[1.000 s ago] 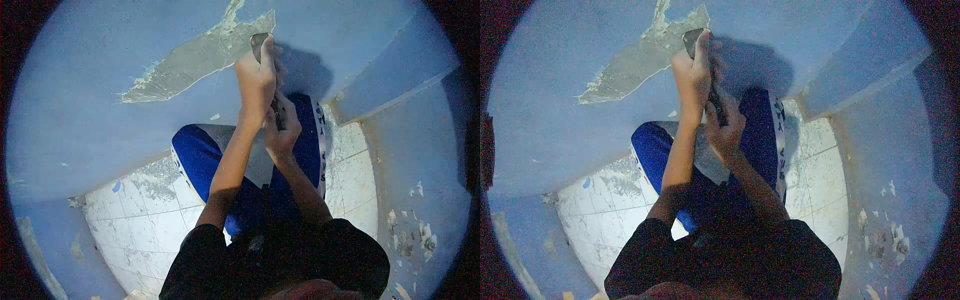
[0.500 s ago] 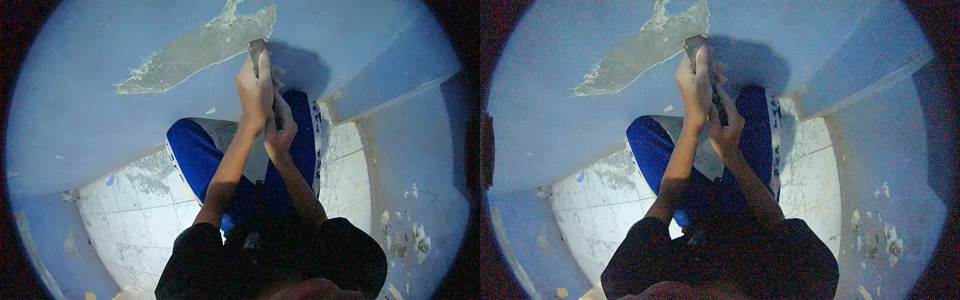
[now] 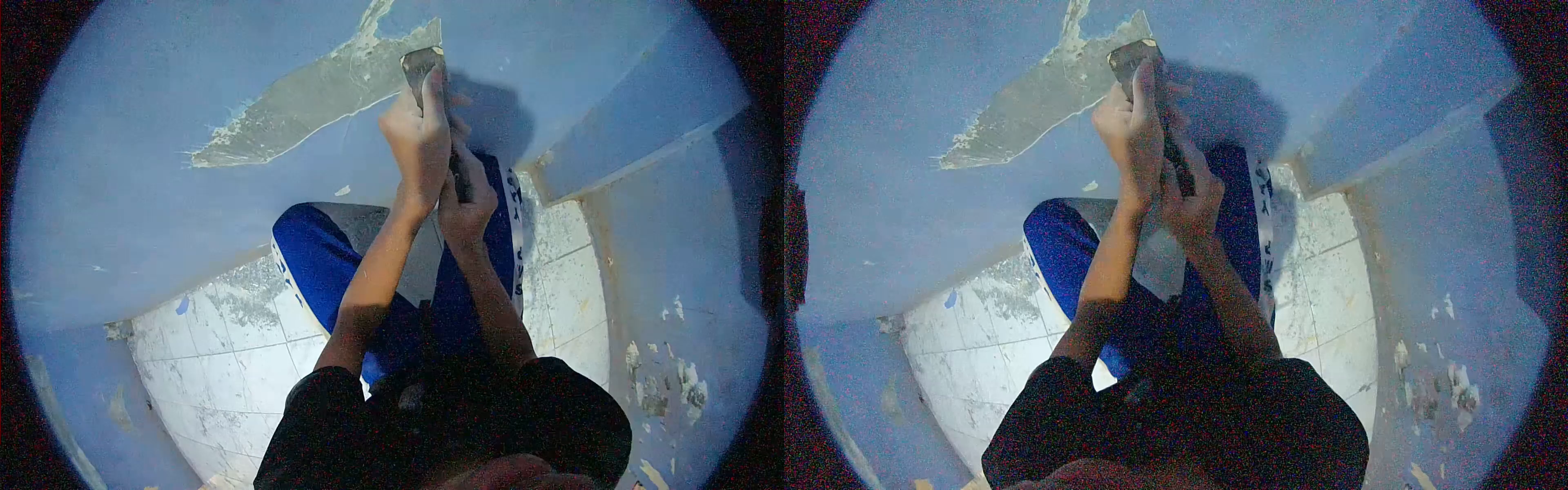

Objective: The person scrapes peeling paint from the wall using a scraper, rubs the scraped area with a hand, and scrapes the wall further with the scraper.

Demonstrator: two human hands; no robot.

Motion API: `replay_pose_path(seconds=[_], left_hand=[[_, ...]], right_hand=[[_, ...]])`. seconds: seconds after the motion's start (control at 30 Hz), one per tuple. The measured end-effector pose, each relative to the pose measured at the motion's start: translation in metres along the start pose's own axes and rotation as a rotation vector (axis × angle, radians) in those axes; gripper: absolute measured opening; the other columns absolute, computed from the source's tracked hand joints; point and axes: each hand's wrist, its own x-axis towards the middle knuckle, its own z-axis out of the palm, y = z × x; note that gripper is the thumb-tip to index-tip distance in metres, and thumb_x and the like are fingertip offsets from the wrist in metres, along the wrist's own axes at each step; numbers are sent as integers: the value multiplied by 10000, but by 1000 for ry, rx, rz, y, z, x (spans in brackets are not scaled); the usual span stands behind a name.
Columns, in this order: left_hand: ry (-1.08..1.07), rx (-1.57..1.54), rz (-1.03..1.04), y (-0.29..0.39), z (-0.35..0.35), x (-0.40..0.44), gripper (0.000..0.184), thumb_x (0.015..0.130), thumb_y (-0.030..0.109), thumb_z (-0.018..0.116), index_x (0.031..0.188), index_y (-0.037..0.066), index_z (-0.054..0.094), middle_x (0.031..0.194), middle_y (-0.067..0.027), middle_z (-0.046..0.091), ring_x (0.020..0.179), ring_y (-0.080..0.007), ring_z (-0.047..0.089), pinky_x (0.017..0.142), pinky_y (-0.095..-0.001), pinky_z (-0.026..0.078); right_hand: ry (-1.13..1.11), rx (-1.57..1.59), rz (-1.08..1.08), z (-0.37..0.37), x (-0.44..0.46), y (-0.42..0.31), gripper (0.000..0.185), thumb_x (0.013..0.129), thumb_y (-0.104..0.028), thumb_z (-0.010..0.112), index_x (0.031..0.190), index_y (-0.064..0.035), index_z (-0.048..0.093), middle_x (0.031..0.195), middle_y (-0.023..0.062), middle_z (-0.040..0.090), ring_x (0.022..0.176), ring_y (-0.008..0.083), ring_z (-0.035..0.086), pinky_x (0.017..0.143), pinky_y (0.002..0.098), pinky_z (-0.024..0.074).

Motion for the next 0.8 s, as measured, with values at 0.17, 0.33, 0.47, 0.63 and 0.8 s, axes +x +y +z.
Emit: replay_pose_path(seconds=[0.17,0.33,0.47,0.63,0.8], left_hand=[[34,93,-1,-25,-4,-10,393,957,239,510,700,-32,635,551,-74,602,437,-104,534,418,-263,411],[-69,-93,-83,9,6,11,355,942,288,535,805,-19,649,578,-71,599,480,-101,530,449,-267,415],[-29,41,128,-15,5,2,340,941,308,533,859,-2,645,603,-64,604,498,-105,537,455,-266,418],[3,-1,-38,-3,4,0,380,964,315,494,819,-16,608,568,-65,584,468,-114,545,441,-270,422],[58,26,156,7,13,2,363,964,279,484,804,-24,604,585,-75,594,454,-128,552,429,-276,428]], right_hand=[[-15,-97,20,-6,-18,6,360,902,-176,573,1197,31,567,1111,183,636,1027,236,616,887,340,469],[-2,-51,49,-7,20,-25,327,884,-127,574,1161,45,587,1097,186,645,1004,213,621,879,335,467],[9,-65,-12,-10,8,-9,322,882,-107,572,1167,44,586,1089,183,649,981,216,625,861,336,472],[-16,-64,-50,-7,5,-9,312,885,-101,560,1160,43,587,1106,192,640,1012,234,616,872,338,466],[-40,-57,-22,-19,17,-18,318,881,-111,569,1161,38,585,1089,202,644,971,242,637,838,331,481]])
